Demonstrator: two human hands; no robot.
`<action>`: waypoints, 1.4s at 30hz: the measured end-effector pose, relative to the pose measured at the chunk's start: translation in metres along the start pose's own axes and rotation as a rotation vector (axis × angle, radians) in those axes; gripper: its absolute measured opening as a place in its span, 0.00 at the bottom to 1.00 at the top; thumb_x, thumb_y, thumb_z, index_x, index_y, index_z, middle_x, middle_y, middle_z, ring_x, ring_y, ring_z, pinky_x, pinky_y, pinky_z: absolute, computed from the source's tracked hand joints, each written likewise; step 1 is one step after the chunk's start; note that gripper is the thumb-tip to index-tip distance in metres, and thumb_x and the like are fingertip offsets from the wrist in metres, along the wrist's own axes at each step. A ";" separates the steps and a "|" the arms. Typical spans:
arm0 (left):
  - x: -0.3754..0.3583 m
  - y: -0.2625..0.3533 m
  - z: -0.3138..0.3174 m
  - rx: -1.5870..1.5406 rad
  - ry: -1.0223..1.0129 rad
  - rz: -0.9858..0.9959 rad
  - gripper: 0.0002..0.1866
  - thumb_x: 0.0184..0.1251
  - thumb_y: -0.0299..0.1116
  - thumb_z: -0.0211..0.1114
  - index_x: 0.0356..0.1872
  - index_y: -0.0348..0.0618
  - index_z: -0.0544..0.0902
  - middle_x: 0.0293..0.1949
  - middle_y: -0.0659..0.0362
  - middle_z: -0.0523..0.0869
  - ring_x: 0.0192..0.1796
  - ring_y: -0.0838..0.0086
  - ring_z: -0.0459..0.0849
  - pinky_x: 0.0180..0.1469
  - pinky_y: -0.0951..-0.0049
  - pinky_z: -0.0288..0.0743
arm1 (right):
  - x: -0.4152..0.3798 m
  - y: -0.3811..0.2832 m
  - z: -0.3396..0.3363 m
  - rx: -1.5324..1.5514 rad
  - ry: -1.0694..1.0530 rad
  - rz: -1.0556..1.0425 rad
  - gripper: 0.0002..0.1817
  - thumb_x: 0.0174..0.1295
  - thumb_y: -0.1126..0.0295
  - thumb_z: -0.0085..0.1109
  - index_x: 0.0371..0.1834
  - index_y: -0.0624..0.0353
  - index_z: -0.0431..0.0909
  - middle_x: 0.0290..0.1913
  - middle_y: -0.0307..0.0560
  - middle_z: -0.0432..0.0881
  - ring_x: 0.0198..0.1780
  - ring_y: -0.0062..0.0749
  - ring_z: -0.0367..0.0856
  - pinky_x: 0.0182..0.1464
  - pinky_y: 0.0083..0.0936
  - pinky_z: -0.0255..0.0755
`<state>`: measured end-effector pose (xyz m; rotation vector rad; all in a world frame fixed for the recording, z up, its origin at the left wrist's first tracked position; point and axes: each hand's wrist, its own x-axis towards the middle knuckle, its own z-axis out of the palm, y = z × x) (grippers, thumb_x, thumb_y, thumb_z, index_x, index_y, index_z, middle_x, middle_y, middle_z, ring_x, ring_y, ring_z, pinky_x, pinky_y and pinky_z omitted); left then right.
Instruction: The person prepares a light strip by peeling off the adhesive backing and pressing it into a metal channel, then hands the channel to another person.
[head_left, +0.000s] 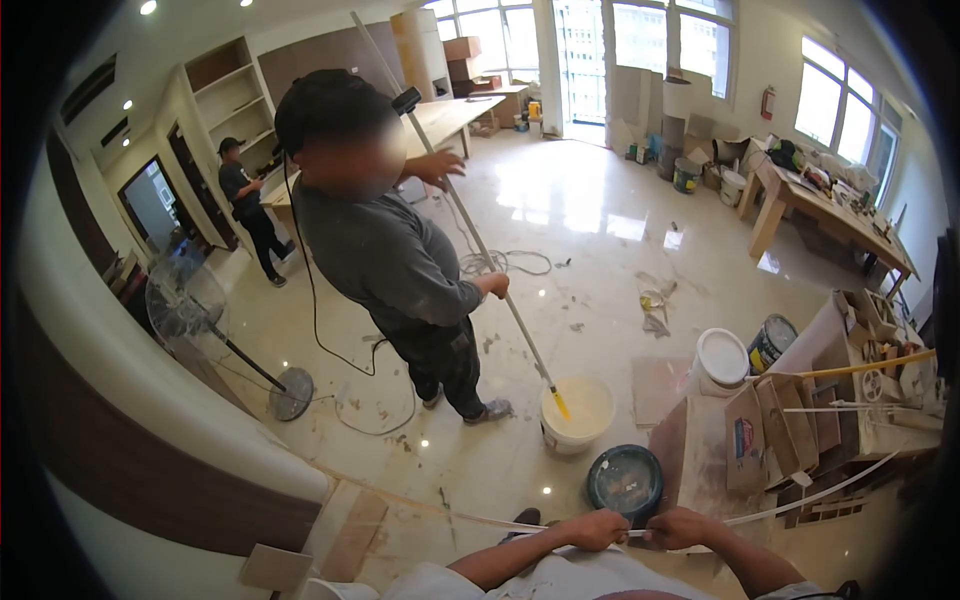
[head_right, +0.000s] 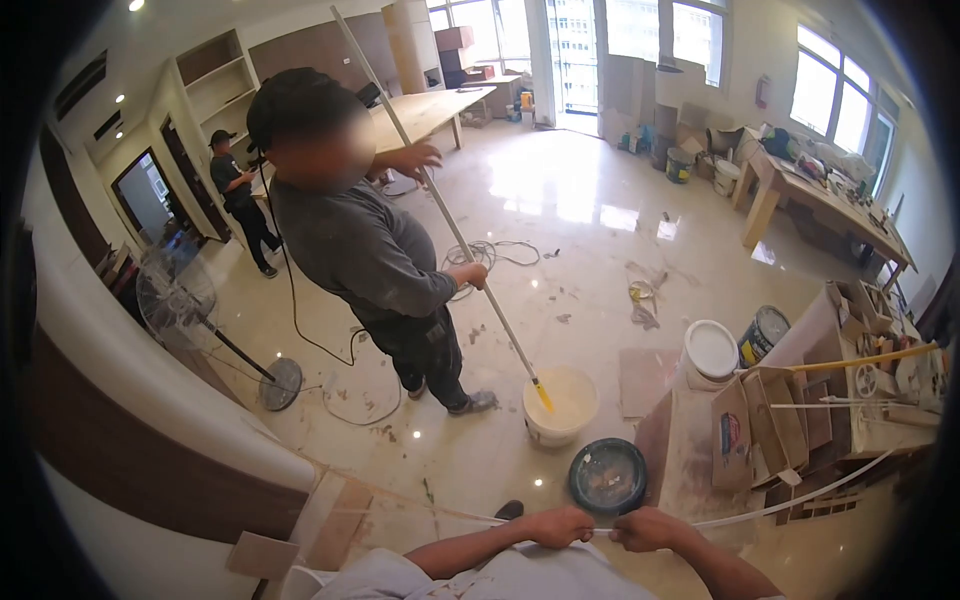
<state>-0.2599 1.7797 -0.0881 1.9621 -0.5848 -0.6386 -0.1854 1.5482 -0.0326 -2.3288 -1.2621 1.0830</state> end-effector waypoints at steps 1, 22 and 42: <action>0.001 0.002 0.002 -0.001 -0.007 0.000 0.13 0.69 0.35 0.58 0.36 0.33 0.84 0.36 0.38 0.85 0.44 0.43 0.84 0.48 0.49 0.75 | 0.002 -0.003 0.001 0.068 -0.042 -0.002 0.18 0.69 0.53 0.57 0.36 0.56 0.86 0.33 0.58 0.86 0.39 0.58 0.85 0.43 0.47 0.77; -0.018 0.002 -0.027 0.112 -0.165 -0.125 0.13 0.71 0.37 0.59 0.47 0.41 0.84 0.46 0.43 0.85 0.52 0.49 0.83 0.56 0.54 0.75 | 0.021 0.004 0.041 0.120 0.154 -0.108 0.14 0.69 0.59 0.54 0.40 0.55 0.85 0.35 0.54 0.87 0.40 0.56 0.85 0.46 0.46 0.78; -0.042 -0.007 -0.056 0.396 -0.120 -0.155 0.09 0.63 0.35 0.64 0.39 0.43 0.86 0.39 0.46 0.89 0.46 0.48 0.87 0.48 0.50 0.79 | 0.035 -0.025 0.027 0.406 0.093 0.082 0.21 0.75 0.56 0.54 0.34 0.65 0.81 0.23 0.43 0.79 0.27 0.27 0.75 0.35 0.30 0.72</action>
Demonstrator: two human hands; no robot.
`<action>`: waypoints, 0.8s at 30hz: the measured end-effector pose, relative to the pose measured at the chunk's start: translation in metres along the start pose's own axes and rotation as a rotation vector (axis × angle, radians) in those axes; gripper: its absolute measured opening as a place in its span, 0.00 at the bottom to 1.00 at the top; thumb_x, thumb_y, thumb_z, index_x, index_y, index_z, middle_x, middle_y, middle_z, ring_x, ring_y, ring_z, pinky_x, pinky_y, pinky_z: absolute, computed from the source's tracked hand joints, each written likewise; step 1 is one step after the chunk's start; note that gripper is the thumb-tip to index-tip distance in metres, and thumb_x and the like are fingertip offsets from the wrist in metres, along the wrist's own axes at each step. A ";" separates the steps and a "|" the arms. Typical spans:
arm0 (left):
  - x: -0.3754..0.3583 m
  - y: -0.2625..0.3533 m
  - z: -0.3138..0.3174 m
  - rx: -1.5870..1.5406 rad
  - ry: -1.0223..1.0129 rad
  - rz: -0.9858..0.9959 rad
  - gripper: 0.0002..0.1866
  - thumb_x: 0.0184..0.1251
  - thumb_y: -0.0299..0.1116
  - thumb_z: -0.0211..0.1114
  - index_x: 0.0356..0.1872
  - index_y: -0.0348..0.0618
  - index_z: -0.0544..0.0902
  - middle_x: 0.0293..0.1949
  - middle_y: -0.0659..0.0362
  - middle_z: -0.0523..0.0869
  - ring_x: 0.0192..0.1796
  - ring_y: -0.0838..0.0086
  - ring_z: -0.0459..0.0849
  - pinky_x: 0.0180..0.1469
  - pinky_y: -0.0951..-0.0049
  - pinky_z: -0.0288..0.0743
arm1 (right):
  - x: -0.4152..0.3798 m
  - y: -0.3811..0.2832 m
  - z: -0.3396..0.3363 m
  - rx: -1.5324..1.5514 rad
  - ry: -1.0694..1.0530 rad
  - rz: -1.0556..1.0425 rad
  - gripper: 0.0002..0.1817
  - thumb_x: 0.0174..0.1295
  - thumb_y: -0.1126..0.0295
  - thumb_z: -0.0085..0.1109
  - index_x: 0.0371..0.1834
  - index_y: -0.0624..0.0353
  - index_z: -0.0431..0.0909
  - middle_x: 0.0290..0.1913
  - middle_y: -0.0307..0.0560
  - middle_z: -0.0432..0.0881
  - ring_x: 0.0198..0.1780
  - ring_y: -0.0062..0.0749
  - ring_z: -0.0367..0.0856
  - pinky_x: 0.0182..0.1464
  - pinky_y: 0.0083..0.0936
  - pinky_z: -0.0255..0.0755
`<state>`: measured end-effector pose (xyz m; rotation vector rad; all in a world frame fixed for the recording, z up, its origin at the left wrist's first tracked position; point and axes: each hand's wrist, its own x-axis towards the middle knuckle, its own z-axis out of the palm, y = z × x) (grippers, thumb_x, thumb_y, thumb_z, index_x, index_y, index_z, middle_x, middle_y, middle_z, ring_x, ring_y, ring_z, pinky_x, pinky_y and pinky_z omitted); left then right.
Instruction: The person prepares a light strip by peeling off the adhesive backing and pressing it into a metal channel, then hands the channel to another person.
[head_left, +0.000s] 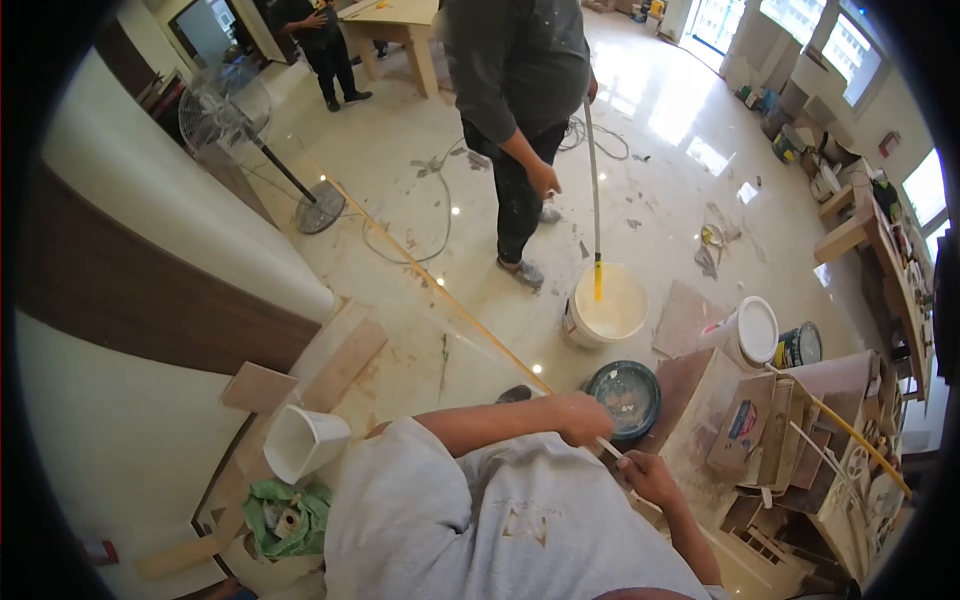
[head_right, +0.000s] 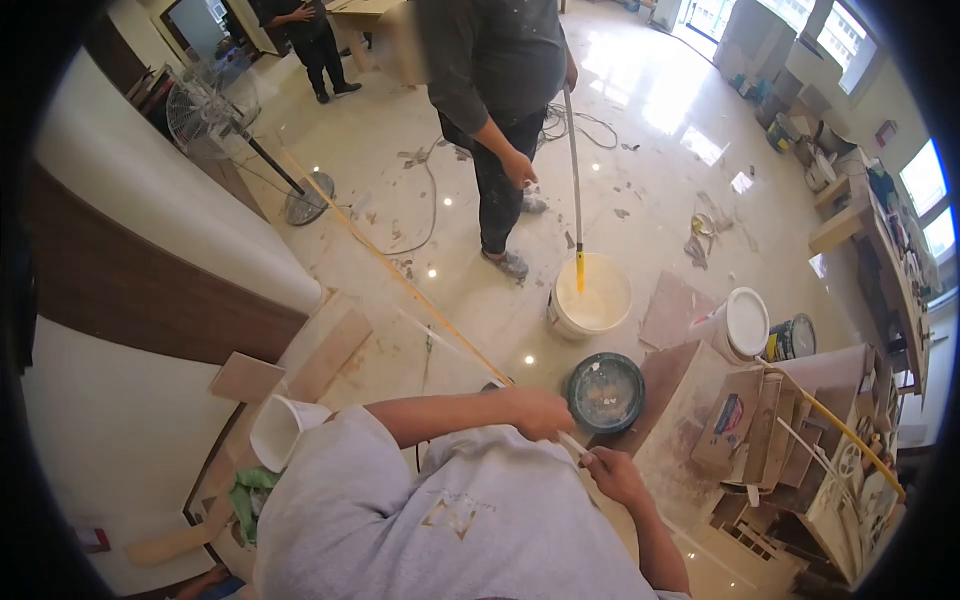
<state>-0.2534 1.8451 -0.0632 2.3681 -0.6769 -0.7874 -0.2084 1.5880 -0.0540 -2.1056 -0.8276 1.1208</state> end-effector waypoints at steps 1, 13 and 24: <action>-0.010 -0.006 -0.003 0.057 0.017 -0.036 0.11 0.64 0.35 0.63 0.44 0.44 0.85 0.41 0.46 0.88 0.48 0.49 0.86 0.49 0.49 0.79 | -0.005 -0.003 -0.004 0.042 0.024 0.041 0.21 0.74 0.55 0.54 0.34 0.65 0.81 0.23 0.42 0.78 0.27 0.26 0.74 0.34 0.30 0.71; -0.136 -0.164 0.014 0.597 0.368 -0.288 0.12 0.69 0.33 0.56 0.50 0.52 0.82 0.42 0.61 0.86 0.49 0.67 0.85 0.54 0.59 0.75 | -0.046 0.044 -0.024 0.026 -0.012 0.259 0.23 0.71 0.52 0.56 0.37 0.63 0.87 0.22 0.40 0.78 0.27 0.24 0.75 0.33 0.29 0.71; -0.182 -0.219 0.022 0.811 0.458 -0.259 0.12 0.73 0.40 0.55 0.52 0.55 0.82 0.45 0.58 0.84 0.46 0.63 0.86 0.49 0.50 0.72 | -0.062 0.077 -0.024 -0.051 -0.008 0.215 0.23 0.70 0.48 0.56 0.41 0.56 0.90 0.27 0.49 0.85 0.32 0.32 0.84 0.41 0.33 0.77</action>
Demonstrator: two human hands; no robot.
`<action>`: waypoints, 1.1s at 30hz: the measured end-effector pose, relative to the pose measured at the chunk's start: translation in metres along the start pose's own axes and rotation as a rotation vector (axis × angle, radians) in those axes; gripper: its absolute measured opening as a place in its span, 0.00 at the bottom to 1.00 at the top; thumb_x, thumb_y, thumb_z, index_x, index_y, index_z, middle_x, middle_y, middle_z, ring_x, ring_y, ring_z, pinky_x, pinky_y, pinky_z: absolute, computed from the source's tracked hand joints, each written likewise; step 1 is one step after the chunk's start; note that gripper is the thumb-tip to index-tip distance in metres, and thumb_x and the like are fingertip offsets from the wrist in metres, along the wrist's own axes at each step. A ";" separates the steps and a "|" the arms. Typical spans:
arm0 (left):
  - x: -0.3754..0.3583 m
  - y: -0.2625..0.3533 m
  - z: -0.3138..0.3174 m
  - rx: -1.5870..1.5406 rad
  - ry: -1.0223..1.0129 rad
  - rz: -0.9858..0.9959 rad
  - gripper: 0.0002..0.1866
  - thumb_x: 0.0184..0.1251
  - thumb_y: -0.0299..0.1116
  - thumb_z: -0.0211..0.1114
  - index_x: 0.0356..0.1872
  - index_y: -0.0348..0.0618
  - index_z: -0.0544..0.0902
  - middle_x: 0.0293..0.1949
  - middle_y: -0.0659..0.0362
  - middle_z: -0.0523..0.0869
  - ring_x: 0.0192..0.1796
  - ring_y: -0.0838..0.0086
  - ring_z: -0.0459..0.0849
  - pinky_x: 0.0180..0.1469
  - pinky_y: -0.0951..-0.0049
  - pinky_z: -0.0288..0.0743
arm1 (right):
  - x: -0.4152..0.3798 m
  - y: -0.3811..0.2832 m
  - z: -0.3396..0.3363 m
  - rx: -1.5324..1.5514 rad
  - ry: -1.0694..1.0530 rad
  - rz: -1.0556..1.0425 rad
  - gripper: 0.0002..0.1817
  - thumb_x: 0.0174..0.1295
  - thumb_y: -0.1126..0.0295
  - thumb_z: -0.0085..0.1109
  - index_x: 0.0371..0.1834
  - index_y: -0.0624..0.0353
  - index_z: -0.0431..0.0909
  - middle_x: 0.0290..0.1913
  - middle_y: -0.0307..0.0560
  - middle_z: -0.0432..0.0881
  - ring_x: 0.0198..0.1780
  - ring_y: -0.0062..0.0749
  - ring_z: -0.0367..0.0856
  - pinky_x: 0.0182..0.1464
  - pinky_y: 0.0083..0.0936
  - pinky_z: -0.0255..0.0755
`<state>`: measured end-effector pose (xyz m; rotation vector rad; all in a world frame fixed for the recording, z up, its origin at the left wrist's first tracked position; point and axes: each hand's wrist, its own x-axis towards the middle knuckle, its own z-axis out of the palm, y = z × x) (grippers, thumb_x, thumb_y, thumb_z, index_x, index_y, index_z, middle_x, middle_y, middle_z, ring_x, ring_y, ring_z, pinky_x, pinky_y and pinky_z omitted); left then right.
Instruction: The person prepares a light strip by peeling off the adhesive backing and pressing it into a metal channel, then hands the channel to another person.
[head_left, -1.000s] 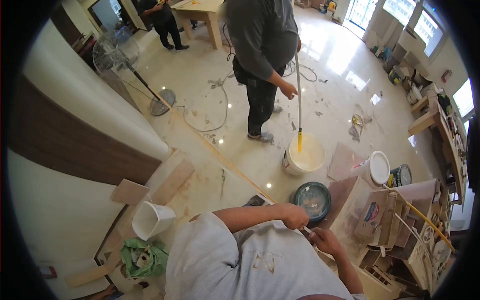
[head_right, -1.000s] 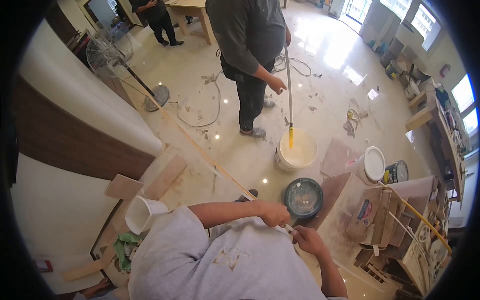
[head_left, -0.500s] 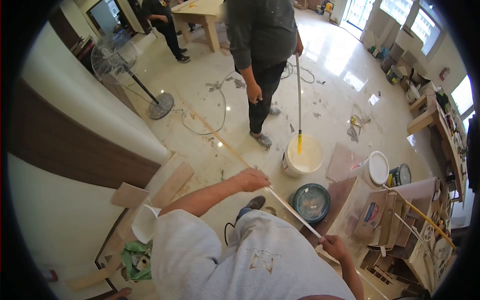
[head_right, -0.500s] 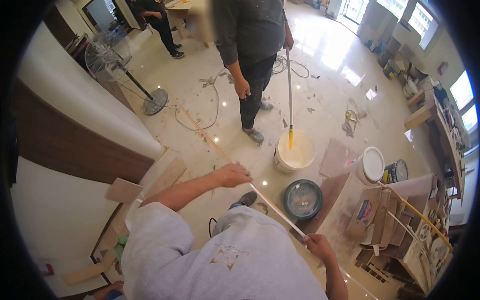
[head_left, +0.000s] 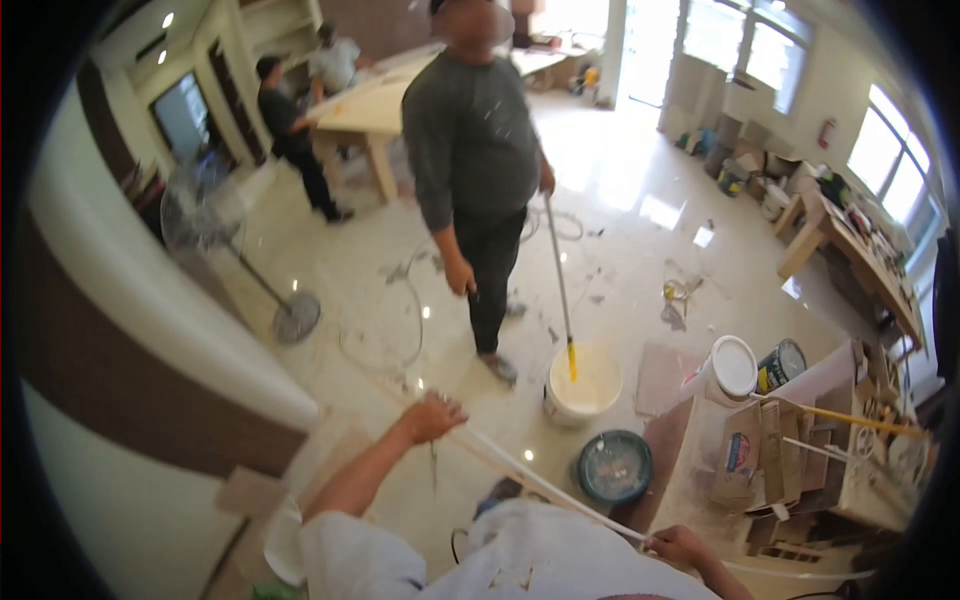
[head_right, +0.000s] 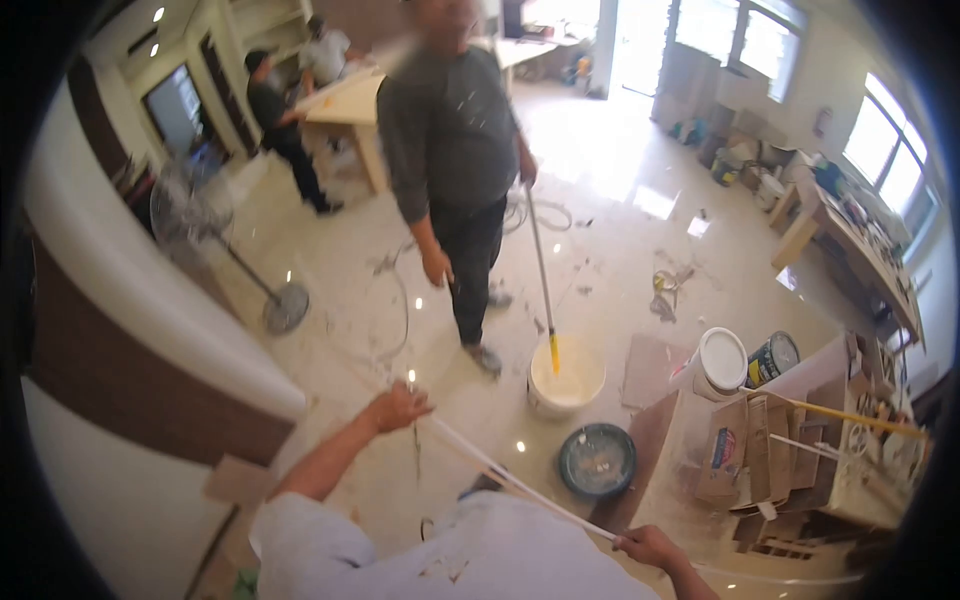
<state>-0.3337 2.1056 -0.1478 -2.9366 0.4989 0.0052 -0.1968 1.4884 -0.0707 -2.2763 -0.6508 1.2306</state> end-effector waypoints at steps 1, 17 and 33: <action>0.003 -0.002 -0.011 -0.062 -0.047 -0.034 0.15 0.73 0.46 0.55 0.52 0.55 0.82 0.45 0.58 0.84 0.48 0.63 0.86 0.50 0.50 0.72 | 0.001 0.009 -0.001 -0.027 -0.030 -0.009 0.24 0.70 0.46 0.55 0.41 0.54 0.90 0.29 0.50 0.87 0.34 0.36 0.86 0.44 0.34 0.77; 0.187 0.235 -0.081 -1.197 -0.272 0.306 0.22 0.76 0.50 0.57 0.57 0.43 0.81 0.47 0.47 0.87 0.50 0.53 0.86 0.54 0.56 0.79 | 0.030 -0.021 -0.029 -0.318 -0.016 -0.153 0.27 0.68 0.39 0.52 0.43 0.49 0.89 0.37 0.56 0.87 0.41 0.49 0.85 0.49 0.43 0.78; 0.293 0.353 -0.222 -1.663 -0.432 0.231 0.11 0.77 0.32 0.56 0.42 0.37 0.83 0.22 0.70 0.73 0.23 0.88 0.66 0.24 0.81 0.58 | -0.145 -0.040 -0.049 0.416 2.149 0.118 0.11 0.67 0.63 0.65 0.41 0.60 0.82 0.36 0.48 0.83 0.37 0.31 0.83 0.38 0.27 0.75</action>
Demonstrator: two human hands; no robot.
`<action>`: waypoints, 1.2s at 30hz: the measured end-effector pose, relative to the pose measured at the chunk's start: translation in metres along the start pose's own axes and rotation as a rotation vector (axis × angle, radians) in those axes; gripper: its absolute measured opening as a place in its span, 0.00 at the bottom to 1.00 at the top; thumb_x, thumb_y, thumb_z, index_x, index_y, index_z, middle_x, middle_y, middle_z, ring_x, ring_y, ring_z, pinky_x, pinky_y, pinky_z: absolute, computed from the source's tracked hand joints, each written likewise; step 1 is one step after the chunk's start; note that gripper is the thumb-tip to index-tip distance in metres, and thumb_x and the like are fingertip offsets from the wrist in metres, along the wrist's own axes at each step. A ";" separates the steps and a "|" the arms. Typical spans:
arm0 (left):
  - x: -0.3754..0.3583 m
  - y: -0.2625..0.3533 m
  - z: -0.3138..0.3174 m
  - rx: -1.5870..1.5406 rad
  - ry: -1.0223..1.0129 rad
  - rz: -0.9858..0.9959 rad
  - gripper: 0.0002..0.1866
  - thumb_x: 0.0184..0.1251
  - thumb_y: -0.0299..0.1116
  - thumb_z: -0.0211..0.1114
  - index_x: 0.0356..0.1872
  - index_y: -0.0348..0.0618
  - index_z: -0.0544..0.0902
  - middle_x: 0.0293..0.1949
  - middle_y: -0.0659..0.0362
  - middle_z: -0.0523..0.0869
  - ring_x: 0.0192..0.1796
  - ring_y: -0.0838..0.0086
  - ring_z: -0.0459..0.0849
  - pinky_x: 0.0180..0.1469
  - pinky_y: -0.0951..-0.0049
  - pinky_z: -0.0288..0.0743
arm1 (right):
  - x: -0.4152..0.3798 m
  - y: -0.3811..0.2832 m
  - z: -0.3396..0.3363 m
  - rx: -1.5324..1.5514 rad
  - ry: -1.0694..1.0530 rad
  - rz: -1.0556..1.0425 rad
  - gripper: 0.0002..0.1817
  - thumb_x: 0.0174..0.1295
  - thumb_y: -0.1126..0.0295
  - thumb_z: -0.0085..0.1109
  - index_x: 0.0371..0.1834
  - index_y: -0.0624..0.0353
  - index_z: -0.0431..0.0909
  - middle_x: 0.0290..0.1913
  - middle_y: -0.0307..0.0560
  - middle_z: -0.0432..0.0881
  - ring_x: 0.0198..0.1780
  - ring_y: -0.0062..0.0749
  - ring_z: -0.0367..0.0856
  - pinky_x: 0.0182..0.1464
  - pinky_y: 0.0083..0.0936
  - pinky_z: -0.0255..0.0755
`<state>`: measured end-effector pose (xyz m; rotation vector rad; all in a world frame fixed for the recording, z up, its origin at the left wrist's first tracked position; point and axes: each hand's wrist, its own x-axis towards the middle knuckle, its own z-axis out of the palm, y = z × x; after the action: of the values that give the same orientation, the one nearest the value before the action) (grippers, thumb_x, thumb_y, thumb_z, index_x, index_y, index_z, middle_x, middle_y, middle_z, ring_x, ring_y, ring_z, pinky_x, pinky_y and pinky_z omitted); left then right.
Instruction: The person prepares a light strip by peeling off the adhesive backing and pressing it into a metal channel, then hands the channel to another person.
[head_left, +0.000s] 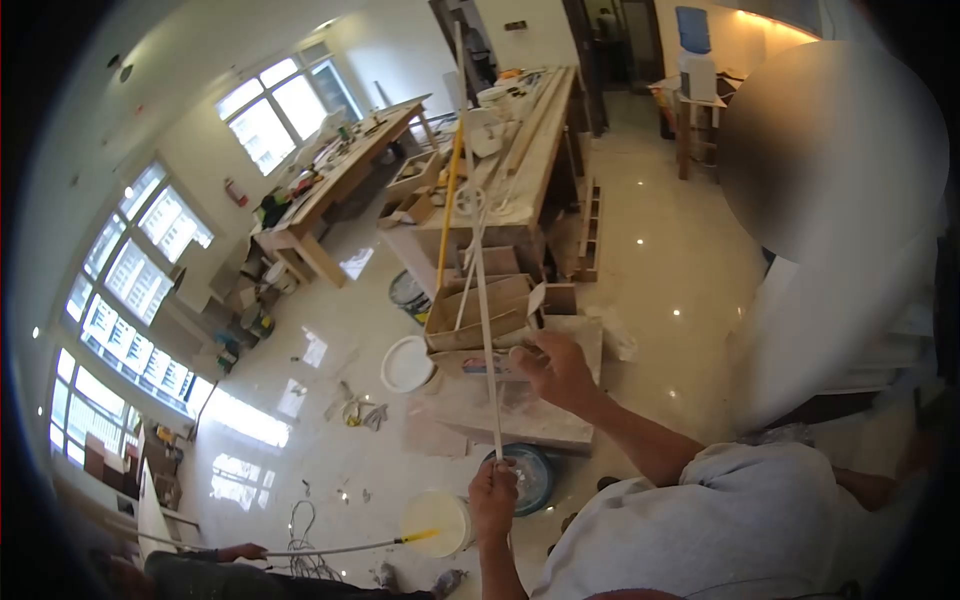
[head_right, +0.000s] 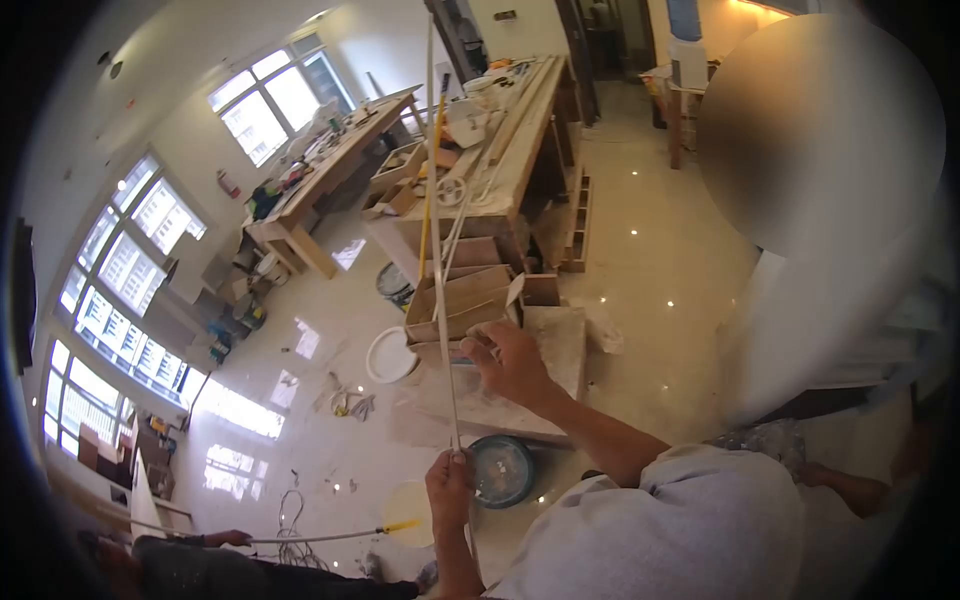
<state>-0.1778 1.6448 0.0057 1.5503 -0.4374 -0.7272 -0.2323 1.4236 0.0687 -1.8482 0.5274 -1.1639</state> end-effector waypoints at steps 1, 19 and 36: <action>0.006 0.006 0.012 -0.028 -0.010 -0.040 0.11 0.77 0.33 0.56 0.42 0.38 0.83 0.22 0.70 0.73 0.22 0.88 0.65 0.24 0.82 0.58 | 0.002 0.011 -0.001 -0.011 0.015 0.002 0.11 0.67 0.63 0.65 0.41 0.60 0.82 0.36 0.48 0.83 0.37 0.31 0.83 0.38 0.27 0.75; 0.106 0.062 0.163 -0.068 -0.189 0.010 0.14 0.81 0.36 0.54 0.45 0.33 0.81 0.21 0.65 0.74 0.17 0.84 0.68 0.18 0.79 0.61 | 0.057 0.055 -0.063 0.319 0.057 0.387 0.16 0.70 0.63 0.58 0.38 0.69 0.81 0.26 0.46 0.81 0.29 0.24 0.77 0.34 0.29 0.72; 0.133 0.040 0.131 0.093 -0.114 0.200 0.17 0.78 0.32 0.54 0.25 0.37 0.75 0.22 0.64 0.76 0.22 0.81 0.72 0.23 0.74 0.63 | 0.038 0.059 -0.017 0.155 -0.021 0.395 0.15 0.71 0.63 0.57 0.33 0.65 0.77 0.25 0.48 0.81 0.27 0.27 0.83 0.30 0.30 0.74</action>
<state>-0.1639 1.4555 0.0213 1.5296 -0.7095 -0.6489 -0.2242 1.3571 0.0421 -1.5347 0.7307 -0.8910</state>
